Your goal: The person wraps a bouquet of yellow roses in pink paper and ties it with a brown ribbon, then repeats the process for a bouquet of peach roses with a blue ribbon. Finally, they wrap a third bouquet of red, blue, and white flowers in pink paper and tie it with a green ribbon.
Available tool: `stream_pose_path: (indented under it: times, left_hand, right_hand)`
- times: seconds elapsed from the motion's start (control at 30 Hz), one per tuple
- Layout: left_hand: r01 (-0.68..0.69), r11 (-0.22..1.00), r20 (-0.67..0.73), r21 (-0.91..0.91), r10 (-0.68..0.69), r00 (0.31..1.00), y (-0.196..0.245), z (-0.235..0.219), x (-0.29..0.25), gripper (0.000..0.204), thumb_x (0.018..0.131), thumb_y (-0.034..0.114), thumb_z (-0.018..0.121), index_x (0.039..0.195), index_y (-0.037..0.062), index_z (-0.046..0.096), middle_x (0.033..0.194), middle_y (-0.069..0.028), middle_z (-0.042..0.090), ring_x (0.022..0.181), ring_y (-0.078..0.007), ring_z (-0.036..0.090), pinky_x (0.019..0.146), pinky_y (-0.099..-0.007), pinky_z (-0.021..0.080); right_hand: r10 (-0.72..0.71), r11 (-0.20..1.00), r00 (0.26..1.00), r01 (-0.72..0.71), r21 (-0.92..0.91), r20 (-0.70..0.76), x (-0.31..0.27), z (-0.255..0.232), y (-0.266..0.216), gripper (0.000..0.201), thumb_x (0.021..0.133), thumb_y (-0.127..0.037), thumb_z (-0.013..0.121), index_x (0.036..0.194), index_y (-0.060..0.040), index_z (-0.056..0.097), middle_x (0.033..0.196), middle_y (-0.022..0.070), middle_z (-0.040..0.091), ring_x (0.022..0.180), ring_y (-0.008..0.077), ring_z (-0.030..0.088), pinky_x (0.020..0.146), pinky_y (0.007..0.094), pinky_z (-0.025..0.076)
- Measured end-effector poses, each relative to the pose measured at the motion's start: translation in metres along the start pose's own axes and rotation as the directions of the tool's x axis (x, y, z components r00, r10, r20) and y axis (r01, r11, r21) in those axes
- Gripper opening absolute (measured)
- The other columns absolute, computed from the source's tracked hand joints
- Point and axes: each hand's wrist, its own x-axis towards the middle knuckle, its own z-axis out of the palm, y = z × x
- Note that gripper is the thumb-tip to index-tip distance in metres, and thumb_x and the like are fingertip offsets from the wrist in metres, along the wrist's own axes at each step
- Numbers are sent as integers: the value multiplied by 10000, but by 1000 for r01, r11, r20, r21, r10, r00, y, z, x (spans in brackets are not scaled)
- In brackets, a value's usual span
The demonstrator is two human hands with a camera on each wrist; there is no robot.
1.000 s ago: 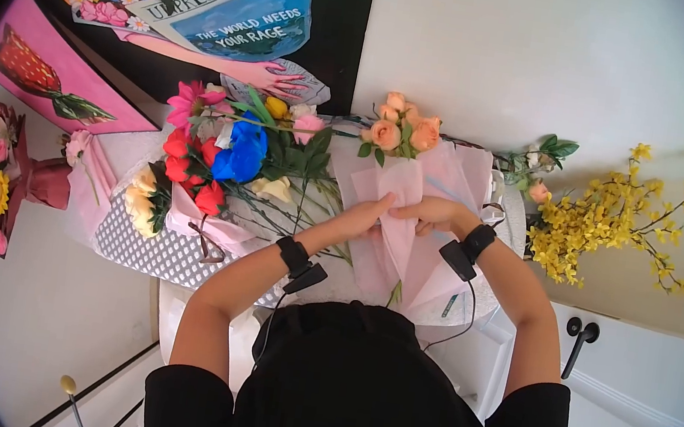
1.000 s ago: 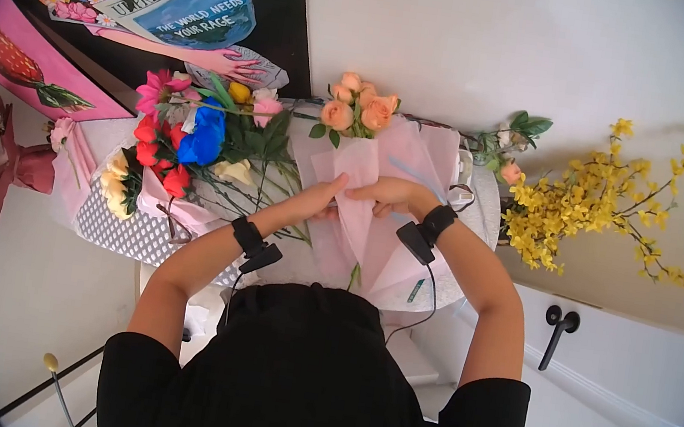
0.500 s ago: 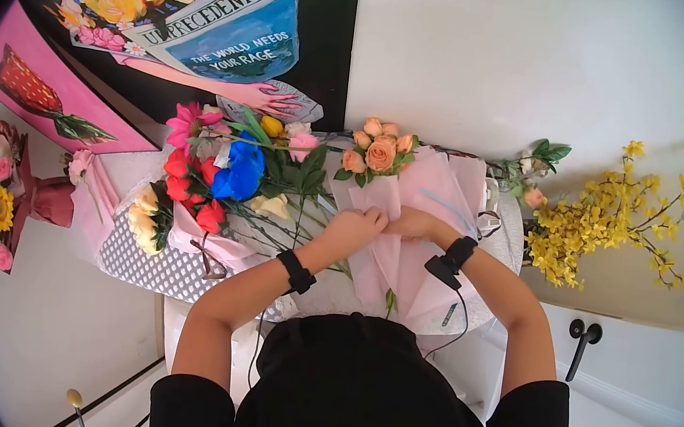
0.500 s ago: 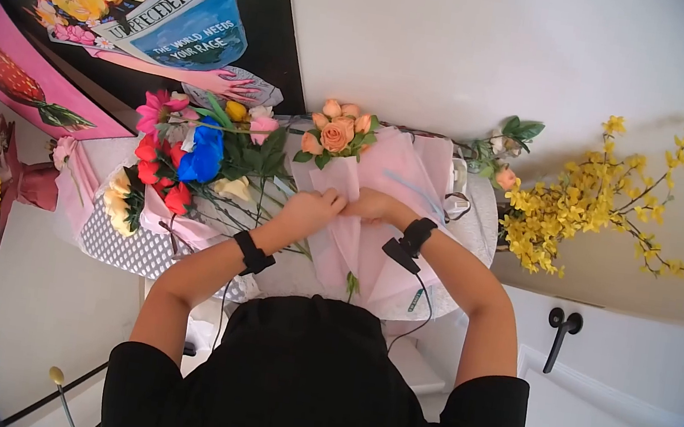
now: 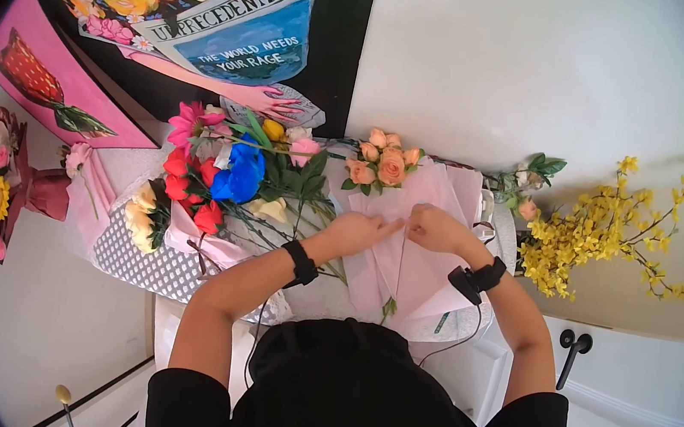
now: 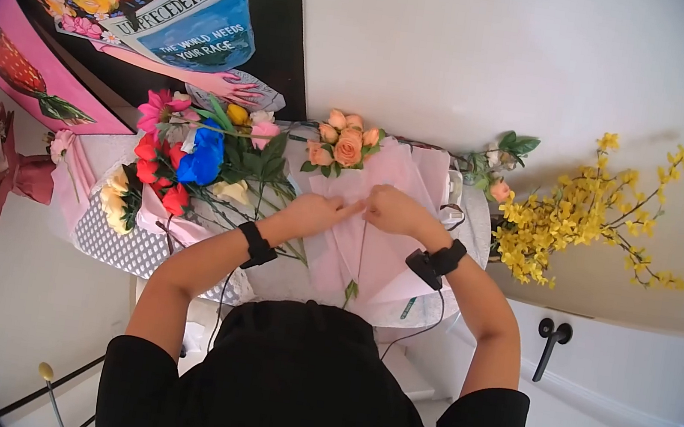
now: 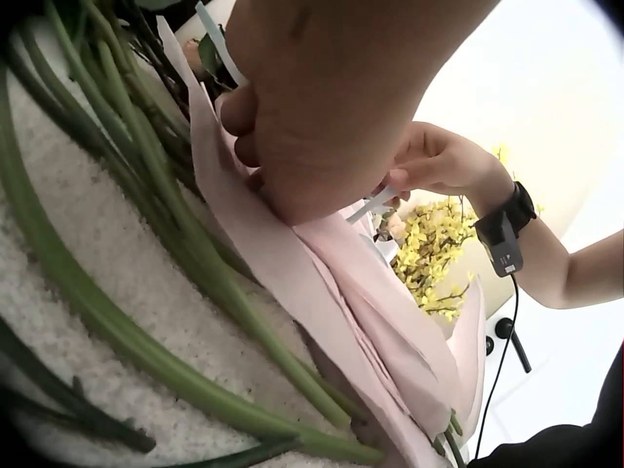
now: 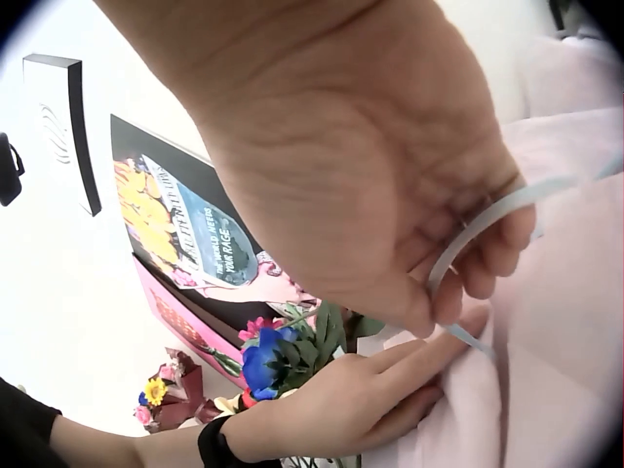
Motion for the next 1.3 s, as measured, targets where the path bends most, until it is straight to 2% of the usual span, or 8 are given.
stream_pose_path:
  times: [0.13, 0.23, 0.3, 0.5, 0.83, 1.0, 1.1, 1.3]
  left_hand:
    - [-51, 999, 16, 3, 51, 999, -16, 24, 12, 270, 784, 97, 479, 1041, 73, 557, 793, -114, 568, 643, -265, 612, 547, -380, 498]
    - [11, 978, 20, -209, -7, 1000, -25, 30, 17, 136, 770, 143, 511, 863, 69, 579, 801, -102, 575, 662, -299, 602, 576, -412, 478]
    - [16, 974, 82, -226, 2, 997, -25, 21, 17, 230, 779, 148, 525, 992, 61, 525, 814, -115, 595, 708, -324, 598, 614, -424, 470]
    - [241, 840, 86, -486, -228, 970, -13, 7, 14, 490, 788, 170, 564, 1193, 77, 303, 844, -165, 607, 706, -354, 598, 586, -443, 462]
    - [393, 882, 289, -259, -318, 903, -10, -11, -18, 249, 811, 223, 512, 768, 3, 621, 701, -180, 606, 663, -341, 605, 585, -430, 475]
    - [525, 143, 447, -839, -370, 815, -15, -33, -1, 281, 866, 264, 495, 766, 25, 605, 594, -38, 544, 542, -142, 537, 470, -262, 418]
    - [364, -291, 450, -885, -326, 831, -23, -12, 3, 310, 912, 307, 445, 854, 36, 584, 630, -1, 514, 539, -87, 501, 445, -212, 378]
    - [308, -348, 445, -886, -444, 778, -15, -12, -2, 424, 941, 395, 370, 998, 8, 534, 714, -52, 557, 536, -105, 521, 443, -233, 426]
  right_hand:
    - [-198, 964, 975, 212, 158, -100, 14, 22, -8, 123, 762, -119, 606, 695, -17, 614, 688, 139, 590, 704, 288, 568, 693, 352, 448]
    - [213, 883, 958, -273, 381, 191, 18, 21, -5, 107, 773, -105, 604, 733, -12, 641, 795, 138, 626, 816, 229, 573, 754, 311, 431]
    - [182, 367, 951, -303, 879, 252, 16, 18, 14, 142, 784, -91, 596, 818, 34, 652, 875, 126, 639, 864, 194, 567, 791, 291, 421]
    - [82, -142, 975, -194, 971, 207, 18, 41, 28, 234, 803, -48, 536, 965, 99, 617, 966, 137, 628, 913, 196, 567, 863, 302, 412]
    - [167, 188, 972, -196, 962, 166, 19, 55, 10, 311, 778, 36, 504, 1077, 47, 587, 1006, 82, 591, 898, 162, 543, 865, 289, 401]
    - [33, 642, 997, -77, 763, 73, 25, 67, 6, 209, 863, -60, 500, 1046, -23, 595, 1012, 13, 559, 917, 101, 496, 809, 250, 402]
    - [161, 498, 977, -204, 843, 142, 25, 59, -11, 202, 916, -173, 475, 986, -19, 584, 981, 17, 563, 890, 98, 498, 794, 250, 408]
    - [253, 385, 963, -187, 904, 91, 22, 64, -10, 272, 953, -257, 400, 920, -37, 556, 903, 21, 560, 819, 111, 508, 774, 264, 414]
